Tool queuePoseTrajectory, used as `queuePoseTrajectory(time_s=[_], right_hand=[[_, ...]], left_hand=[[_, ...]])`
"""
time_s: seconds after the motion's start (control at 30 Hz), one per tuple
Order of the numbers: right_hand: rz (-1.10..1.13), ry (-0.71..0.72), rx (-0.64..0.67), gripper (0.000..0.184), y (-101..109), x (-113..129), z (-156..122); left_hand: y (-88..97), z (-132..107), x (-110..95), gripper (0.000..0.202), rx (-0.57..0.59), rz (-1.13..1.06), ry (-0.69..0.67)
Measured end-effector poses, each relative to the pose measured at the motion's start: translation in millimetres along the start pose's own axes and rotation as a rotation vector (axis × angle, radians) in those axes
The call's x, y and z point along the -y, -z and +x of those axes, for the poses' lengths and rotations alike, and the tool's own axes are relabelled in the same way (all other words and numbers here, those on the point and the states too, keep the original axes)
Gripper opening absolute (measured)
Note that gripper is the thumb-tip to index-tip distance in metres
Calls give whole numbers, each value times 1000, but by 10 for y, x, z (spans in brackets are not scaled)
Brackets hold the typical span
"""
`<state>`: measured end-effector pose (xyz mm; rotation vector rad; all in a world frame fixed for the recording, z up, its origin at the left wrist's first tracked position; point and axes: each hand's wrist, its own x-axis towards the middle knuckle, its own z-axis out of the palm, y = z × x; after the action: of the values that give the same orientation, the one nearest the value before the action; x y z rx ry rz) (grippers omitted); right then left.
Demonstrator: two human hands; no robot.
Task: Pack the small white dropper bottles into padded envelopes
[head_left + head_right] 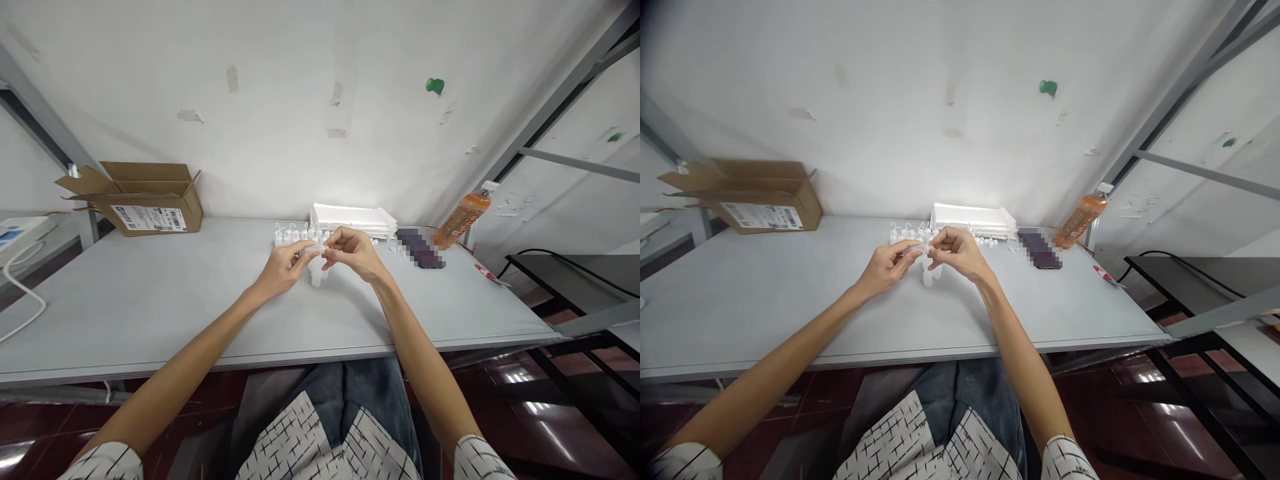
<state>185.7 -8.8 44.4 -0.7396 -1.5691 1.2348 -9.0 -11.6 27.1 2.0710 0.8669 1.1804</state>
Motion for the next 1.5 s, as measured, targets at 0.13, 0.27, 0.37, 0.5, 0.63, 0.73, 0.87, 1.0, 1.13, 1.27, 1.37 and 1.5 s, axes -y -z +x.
queuePoseTrajectory(time_s=[0.13,0.27,0.37,0.5,0.63,0.73,0.87,1.0,1.13,1.27,1.37,1.5], right_hand=[[16,-2,1,33,-11,10,-9],[-1,-25,5,32,-15,31,-22],[-4,-35,28,30,-32,56,-36],[-25,-45,24,28,-61,67,-42],[-52,-35,-55,25,-55,57,-24],[-51,-38,-98,21,-36,57,-12],[-53,-52,-103,19,-30,63,-11],[-49,-50,-99,20,-45,64,-7],[-50,-41,-103,24,-59,52,1],[-50,11,-91,30,-58,18,3],[-52,46,-85,33,-58,-1,2],[-77,69,-87,35,-68,-7,-3]], left_hand=[[2,3,-2,34,-2,-63,41],[4,9,0,39,19,-200,128],[6,16,-4,48,38,-304,206],[13,27,-9,53,-12,-237,154],[11,21,-5,34,-44,29,-35],[-8,9,23,32,-66,167,-141],[-25,3,64,28,-78,215,-187],[-22,11,65,26,-99,226,-225],[-21,17,60,28,-128,187,-246],[-14,17,66,29,-138,135,-186],[6,18,52,30,-125,87,-108],[41,22,10,33,-99,-14,-33]])
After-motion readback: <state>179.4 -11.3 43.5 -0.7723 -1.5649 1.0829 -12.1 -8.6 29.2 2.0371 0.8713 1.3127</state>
